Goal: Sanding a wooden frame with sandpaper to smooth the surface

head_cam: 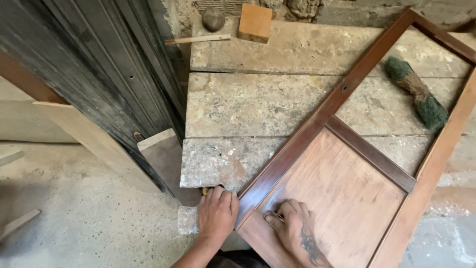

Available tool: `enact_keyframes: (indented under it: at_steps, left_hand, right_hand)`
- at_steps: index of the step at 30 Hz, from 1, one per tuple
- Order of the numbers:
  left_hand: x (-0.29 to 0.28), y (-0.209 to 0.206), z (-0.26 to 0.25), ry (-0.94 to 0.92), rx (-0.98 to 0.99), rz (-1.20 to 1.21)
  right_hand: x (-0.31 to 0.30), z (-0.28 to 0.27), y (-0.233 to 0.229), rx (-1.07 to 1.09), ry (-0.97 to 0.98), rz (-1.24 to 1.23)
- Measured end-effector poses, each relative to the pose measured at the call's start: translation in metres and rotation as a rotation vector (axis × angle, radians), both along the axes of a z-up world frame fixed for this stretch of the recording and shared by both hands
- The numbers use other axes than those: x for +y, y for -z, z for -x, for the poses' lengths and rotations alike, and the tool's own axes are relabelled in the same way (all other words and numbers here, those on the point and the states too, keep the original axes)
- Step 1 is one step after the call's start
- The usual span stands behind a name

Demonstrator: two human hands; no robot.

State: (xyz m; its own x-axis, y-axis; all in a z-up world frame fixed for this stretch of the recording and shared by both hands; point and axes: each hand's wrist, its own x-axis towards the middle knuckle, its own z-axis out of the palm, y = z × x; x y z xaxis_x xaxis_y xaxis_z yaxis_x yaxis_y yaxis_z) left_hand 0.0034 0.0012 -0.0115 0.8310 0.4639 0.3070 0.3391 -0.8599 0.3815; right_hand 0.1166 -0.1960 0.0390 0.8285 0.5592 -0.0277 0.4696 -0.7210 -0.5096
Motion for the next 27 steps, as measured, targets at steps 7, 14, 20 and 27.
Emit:
enact_keyframes:
  at_steps: [7,14,20,27]
  left_hand:
    - [0.000,-0.010,0.001,-0.023,0.014,0.118]
    - [-0.013,-0.041,0.019,0.088,-0.166,0.629]
    - [-0.036,-0.079,0.009,0.044,0.389,1.583]
    - [-0.030,-0.051,0.011,0.265,0.434,1.455]
  right_hand:
    - [0.002,-0.068,-0.004,0.057,0.277,-0.005]
    - [-0.003,0.041,-0.041,0.862,0.740,-0.588]
    - [0.005,0.096,-0.006,1.047,0.617,-1.213]
    - [0.005,0.102,0.022,0.860,0.672,-1.280]
